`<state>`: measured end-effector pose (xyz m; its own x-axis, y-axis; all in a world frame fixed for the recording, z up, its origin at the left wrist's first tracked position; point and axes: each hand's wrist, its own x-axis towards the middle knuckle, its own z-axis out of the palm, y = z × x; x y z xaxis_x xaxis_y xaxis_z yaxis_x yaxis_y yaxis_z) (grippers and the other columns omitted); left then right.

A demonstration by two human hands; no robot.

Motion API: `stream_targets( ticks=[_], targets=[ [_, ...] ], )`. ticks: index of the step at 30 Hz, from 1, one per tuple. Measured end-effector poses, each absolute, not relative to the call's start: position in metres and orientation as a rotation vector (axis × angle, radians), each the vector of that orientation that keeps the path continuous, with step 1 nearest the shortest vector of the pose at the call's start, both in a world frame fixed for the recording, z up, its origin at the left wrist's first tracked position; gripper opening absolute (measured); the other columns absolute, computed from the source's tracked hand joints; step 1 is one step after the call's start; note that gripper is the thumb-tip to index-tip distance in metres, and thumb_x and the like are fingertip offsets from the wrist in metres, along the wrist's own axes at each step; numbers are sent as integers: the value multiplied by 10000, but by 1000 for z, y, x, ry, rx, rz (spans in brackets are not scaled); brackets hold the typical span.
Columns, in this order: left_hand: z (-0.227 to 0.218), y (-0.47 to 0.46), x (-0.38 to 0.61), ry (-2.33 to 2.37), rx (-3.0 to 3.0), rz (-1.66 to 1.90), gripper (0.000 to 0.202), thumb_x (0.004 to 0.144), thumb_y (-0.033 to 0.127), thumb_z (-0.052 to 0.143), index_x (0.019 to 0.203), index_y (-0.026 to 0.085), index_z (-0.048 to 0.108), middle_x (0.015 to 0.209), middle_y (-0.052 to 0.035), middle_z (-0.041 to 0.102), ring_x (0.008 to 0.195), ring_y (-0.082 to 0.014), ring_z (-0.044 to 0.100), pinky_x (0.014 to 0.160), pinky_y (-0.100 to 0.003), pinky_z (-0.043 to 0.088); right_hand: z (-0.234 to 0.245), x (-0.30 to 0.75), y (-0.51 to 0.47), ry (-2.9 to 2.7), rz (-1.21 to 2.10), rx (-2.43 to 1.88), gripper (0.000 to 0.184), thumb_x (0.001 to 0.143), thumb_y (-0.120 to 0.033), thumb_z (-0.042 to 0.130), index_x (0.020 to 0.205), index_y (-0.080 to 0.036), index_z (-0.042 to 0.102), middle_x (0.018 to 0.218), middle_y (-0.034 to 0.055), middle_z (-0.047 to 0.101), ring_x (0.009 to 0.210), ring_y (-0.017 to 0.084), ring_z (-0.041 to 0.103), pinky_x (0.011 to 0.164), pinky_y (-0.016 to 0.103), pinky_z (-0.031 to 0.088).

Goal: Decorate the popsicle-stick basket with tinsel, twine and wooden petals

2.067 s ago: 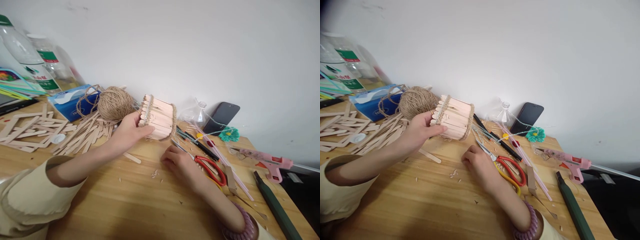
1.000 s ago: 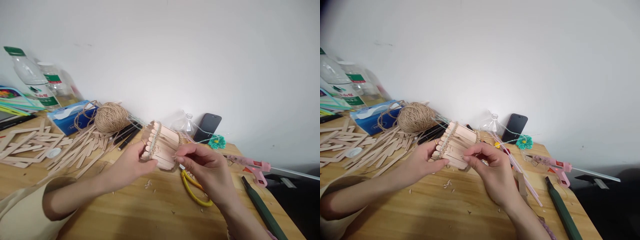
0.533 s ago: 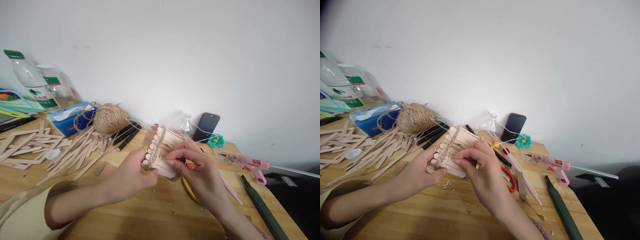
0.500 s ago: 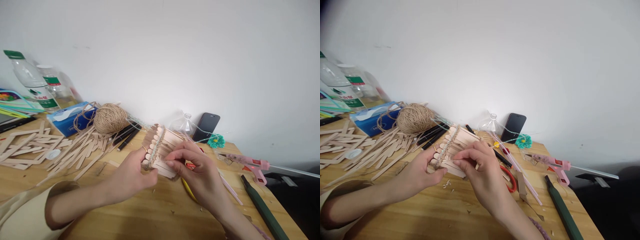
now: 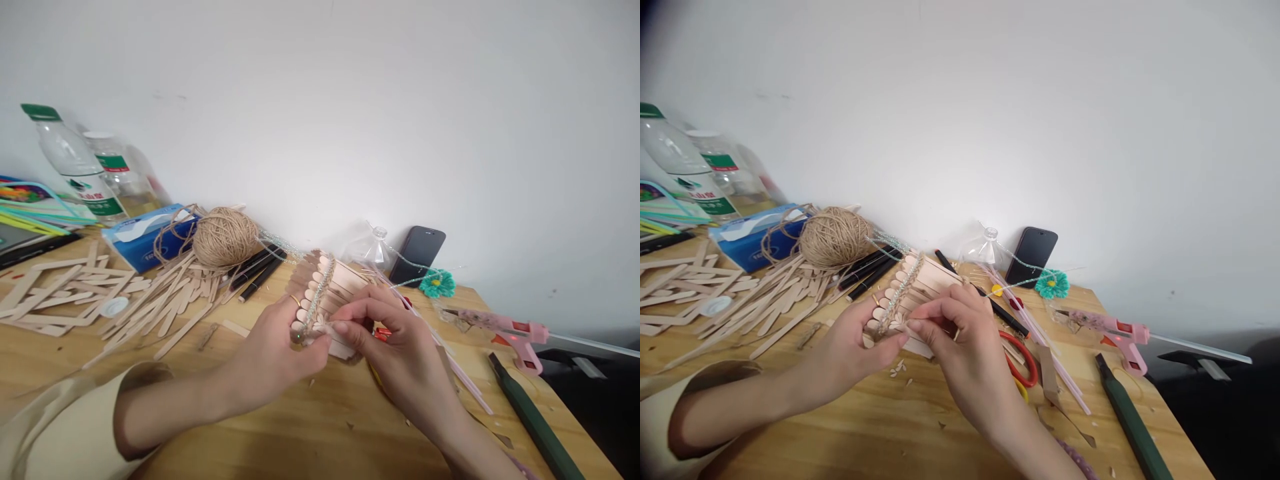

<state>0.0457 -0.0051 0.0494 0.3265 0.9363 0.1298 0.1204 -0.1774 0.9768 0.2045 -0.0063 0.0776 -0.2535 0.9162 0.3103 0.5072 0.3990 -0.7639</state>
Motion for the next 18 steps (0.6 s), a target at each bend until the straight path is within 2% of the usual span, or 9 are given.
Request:
stream_targets(
  ticks=[13,18],
  targets=[
    [46,-8,47,938,1513,1087,195,766,144,538,928,222,612,826,32,665,768,-138,610,620,-194,466,73,201,-9,-1887,534,-1172,111,810,-224,605,700,-218,616,668,-8,539,661,155,504,617,309,392],
    [47,-9,45,938,1487,1097,228,775,178,554,991,225,608,839,24,667,788,-139,616,676,-202,485,72,203,-13,-1890,528,-1097,50,825,-216,589,789,-240,614,730,-20,535,630,126,502,620,309,403]
  ],
)
